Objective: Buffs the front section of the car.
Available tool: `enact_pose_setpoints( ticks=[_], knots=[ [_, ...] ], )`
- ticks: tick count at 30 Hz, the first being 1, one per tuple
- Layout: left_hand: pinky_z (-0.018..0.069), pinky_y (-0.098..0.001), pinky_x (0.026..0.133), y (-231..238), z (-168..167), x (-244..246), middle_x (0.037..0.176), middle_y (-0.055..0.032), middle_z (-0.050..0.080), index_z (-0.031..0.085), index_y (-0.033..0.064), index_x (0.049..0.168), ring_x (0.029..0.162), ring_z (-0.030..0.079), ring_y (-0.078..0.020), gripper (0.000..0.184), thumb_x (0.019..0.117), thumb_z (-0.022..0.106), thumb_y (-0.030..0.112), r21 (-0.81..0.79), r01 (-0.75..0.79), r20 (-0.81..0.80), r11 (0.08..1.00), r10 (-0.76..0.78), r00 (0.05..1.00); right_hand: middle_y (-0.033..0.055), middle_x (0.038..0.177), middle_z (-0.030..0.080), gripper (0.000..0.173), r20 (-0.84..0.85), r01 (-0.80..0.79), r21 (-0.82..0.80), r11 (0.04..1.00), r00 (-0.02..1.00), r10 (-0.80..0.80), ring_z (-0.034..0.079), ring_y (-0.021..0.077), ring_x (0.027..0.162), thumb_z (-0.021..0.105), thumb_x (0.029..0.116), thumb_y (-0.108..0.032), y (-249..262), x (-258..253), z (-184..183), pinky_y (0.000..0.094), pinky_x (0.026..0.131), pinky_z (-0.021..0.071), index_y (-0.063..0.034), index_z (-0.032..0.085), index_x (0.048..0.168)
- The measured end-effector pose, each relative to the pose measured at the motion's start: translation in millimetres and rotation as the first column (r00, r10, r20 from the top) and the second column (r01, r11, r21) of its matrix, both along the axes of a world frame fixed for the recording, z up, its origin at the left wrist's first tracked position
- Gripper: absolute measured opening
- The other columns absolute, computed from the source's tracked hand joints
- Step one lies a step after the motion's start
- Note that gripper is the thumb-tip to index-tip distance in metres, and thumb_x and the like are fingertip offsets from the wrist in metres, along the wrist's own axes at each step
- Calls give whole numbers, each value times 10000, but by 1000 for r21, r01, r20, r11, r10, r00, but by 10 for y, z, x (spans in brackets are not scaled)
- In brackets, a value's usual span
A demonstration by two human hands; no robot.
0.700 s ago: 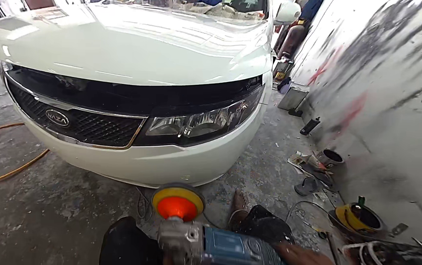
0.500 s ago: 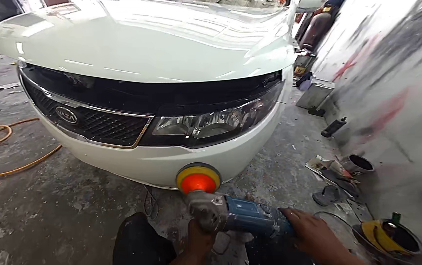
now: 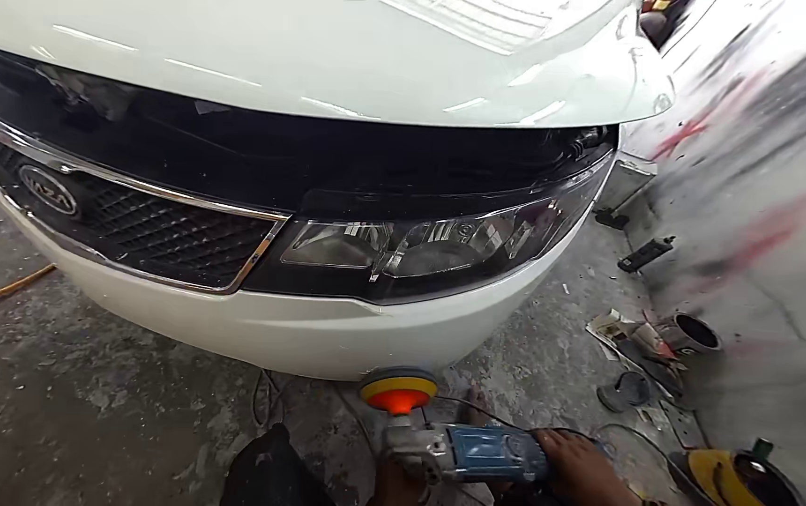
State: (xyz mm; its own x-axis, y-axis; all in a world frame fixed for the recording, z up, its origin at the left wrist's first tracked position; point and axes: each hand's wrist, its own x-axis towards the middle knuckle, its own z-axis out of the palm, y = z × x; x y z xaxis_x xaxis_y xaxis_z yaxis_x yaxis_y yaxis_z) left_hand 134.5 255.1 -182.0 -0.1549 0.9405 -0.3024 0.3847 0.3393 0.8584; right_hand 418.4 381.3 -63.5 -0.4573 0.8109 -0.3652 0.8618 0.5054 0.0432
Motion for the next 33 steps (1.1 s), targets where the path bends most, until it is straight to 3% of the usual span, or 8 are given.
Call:
enact_pose_setpoints(
  ticks=[2, 5, 8, 12, 15, 20, 25, 33],
  knots=[
    [415, -425, 1164, -183, -165, -144, 1311, -264, 641, 591, -119, 1307, 1297, 583, -314, 630, 839, 799, 247, -123, -126, 6, 984, 128, 992, 234, 1250, 677, 560, 26, -17, -46, 999, 1000, 18, 629, 442, 1184, 810, 816, -209, -119, -376, 27, 639, 1046, 445, 1, 628, 1302],
    [300, -410, 1231, -326, 65, -657, 1474, -300, 510, 471, -141, 1430, 1441, 443, -346, 653, 932, 736, 188, -295, -230, -99, 927, 210, 973, 259, 1231, 674, 540, -42, -101, -40, 994, 994, 100, 635, 470, 1158, 781, 829, -202, -259, -1043, 113, 655, 986, 470, 15, 614, 1295],
    [353, -371, 1204, -491, 39, -1026, 1438, -337, 507, 420, -190, 1420, 1394, 478, -340, 654, 907, 706, 98, -82, -493, -22, 866, 493, 870, 279, 1165, 679, 454, -91, -115, -85, 990, 990, 107, 652, 492, 1100, 717, 851, -115, -473, -1614, 315, 672, 927, 491, 33, 607, 1266],
    [257, -365, 1250, -492, 46, -1261, 1519, -314, 452, 388, -168, 1469, 1471, 404, -315, 585, 976, 635, 28, -98, -588, -19, 803, 589, 808, 273, 1195, 656, 451, 3, -130, -164, 978, 991, 132, 641, 477, 1116, 636, 902, -63, -573, -2131, 525, 642, 915, 498, 23, 539, 1334],
    [423, -334, 1146, -463, -164, -1156, 1368, -328, 552, 420, -198, 1393, 1305, 559, -288, 571, 937, 641, 63, 133, -716, 201, 685, 689, 696, 262, 1150, 668, 421, 21, -147, -127, 981, 988, 151, 659, 463, 1076, 632, 892, -60, -556, -2058, 554, 627, 883, 513, 15, 551, 1298],
    [397, -400, 1171, -395, 280, -625, 1366, -324, 570, 464, -186, 1378, 1329, 542, -337, 794, 783, 842, 178, -45, -439, 44, 897, 441, 897, 265, 1219, 668, 614, 73, -52, -168, 984, 995, 65, 645, 472, 1133, 766, 857, -250, -334, -1218, 598, 653, 940, 496, 7, 550, 1371],
    [472, -451, 1098, -114, 239, -84, 1194, -242, 698, 653, -110, 1205, 1194, 648, -313, 641, 766, 838, 318, 60, -282, 21, 957, 282, 959, 220, 1135, 705, 541, 119, -38, -73, 997, 992, 46, 674, 431, 1081, 810, 780, -216, -66, -521, 631, 626, 922, 509, -8, 620, 1241],
    [368, -380, 1185, -204, 39, -403, 1378, -283, 590, 531, -145, 1360, 1350, 534, -309, 755, 810, 820, 283, -102, -339, 41, 935, 344, 938, 244, 1213, 674, 572, 227, -55, -88, 995, 971, 74, 645, 451, 1139, 758, 836, -201, -240, -1131, 643, 636, 943, 489, 4, 574, 1337]
  ],
)
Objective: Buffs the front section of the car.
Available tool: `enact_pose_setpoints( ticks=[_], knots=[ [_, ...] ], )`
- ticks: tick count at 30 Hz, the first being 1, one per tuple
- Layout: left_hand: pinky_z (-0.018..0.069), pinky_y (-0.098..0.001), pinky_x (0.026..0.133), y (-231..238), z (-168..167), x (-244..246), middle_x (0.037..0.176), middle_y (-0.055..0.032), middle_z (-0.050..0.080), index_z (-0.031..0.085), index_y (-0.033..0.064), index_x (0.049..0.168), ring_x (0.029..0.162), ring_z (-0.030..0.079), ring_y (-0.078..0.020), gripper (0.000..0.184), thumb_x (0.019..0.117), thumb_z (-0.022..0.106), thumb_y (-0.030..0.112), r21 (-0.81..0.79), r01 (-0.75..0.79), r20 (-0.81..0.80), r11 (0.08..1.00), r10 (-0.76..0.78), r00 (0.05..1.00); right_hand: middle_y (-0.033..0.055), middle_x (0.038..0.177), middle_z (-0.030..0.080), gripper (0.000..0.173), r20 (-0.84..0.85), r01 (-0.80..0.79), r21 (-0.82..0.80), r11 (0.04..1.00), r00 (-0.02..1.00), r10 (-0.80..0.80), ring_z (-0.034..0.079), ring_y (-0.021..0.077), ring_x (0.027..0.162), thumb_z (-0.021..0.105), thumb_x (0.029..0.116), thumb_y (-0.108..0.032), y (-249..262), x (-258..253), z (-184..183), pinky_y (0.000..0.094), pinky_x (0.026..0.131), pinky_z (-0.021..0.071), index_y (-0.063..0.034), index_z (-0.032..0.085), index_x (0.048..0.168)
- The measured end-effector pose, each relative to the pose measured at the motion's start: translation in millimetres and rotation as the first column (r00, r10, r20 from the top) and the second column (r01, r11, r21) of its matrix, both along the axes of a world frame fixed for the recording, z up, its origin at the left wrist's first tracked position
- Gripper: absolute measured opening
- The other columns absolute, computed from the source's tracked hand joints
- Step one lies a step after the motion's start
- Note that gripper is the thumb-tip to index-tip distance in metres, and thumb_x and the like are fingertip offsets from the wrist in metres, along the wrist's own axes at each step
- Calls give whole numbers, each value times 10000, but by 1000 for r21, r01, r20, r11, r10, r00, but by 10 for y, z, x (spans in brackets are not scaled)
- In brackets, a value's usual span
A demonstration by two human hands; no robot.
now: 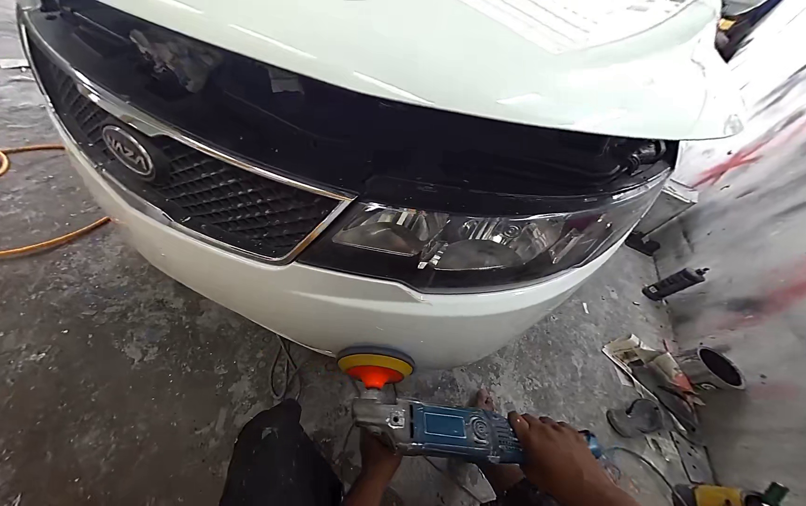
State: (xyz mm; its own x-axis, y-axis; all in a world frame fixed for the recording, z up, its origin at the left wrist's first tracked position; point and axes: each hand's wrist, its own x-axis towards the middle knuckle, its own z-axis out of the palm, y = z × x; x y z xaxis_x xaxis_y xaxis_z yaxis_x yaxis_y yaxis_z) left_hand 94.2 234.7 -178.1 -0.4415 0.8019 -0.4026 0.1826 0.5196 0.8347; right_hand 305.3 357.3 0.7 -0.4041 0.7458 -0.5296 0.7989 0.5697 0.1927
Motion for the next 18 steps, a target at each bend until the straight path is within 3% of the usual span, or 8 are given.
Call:
enact_pose_setpoints(
  ticks=[4, 7, 9, 10, 13, 15, 18],
  knots=[
    [337, -374, 1216, -159, -167, -492, 1461, -298, 512, 428, -154, 1442, 1411, 472, -310, 773, 854, 798, 185, 33, -206, 78, 978, 203, 976, 281, 1259, 648, 647, -3, 5, -38, 999, 1000, -5, 626, 494, 1158, 779, 874, -311, -279, -746, 36, 671, 947, 486, 12, 541, 1381],
    [434, -349, 1141, -208, -286, -945, 1445, -306, 506, 349, -156, 1474, 1336, 534, -276, 636, 951, 664, 19, 175, -546, 342, 819, 469, 814, 293, 1202, 659, 495, -78, -47, -44, 998, 996, 43, 637, 503, 1121, 661, 892, -79, -471, -1403, 137, 683, 902, 494, 30, 551, 1362],
    [464, -341, 1113, -212, -166, -1303, 1451, -290, 499, 318, -131, 1494, 1320, 541, -266, 577, 1001, 585, 5, 212, -647, 457, 733, 511, 728, 274, 1174, 667, 482, -106, -77, -36, 996, 992, 73, 656, 482, 1087, 646, 889, -58, -549, -1771, 252, 658, 860, 517, 20, 551, 1355],
    [459, -347, 1112, -223, -78, -1446, 1449, -292, 492, 314, -131, 1488, 1320, 532, -274, 568, 1006, 581, 4, 214, -648, 463, 731, 508, 726, 264, 1159, 671, 472, -111, -91, -24, 996, 990, 88, 664, 471, 1071, 646, 887, -64, -570, -1893, 303, 639, 844, 526, 15, 552, 1343],
    [485, -361, 1056, -171, -46, -1520, 1358, -319, 550, 393, -162, 1430, 1238, 575, -290, 620, 902, 681, -16, 337, -689, 358, 642, 589, 724, 245, 1136, 675, 463, -111, -96, -6, 995, 989, 95, 670, 448, 1057, 656, 875, -87, -560, -1941, 429, 612, 834, 532, 6, 551, 1316],
    [446, -363, 1119, -216, 200, -1372, 1370, -333, 544, 385, -193, 1424, 1279, 567, -303, 678, 869, 711, 20, 347, -594, 221, 725, 553, 804, 250, 1147, 678, 479, -117, -52, -33, 998, 992, 48, 669, 454, 1067, 677, 861, -106, -516, -1707, 486, 632, 850, 526, 8, 559, 1312],
    [512, -446, 1051, -302, 430, -968, 1172, -288, 675, 562, -177, 1256, 1142, 662, -326, 669, 744, 824, 164, 357, -327, -55, 875, 369, 928, 232, 1131, 697, 634, -106, 30, -72, 997, 994, -37, 674, 449, 1061, 783, 816, -332, -364, -1005, 397, 657, 893, 514, -25, 568, 1327]
  ],
)
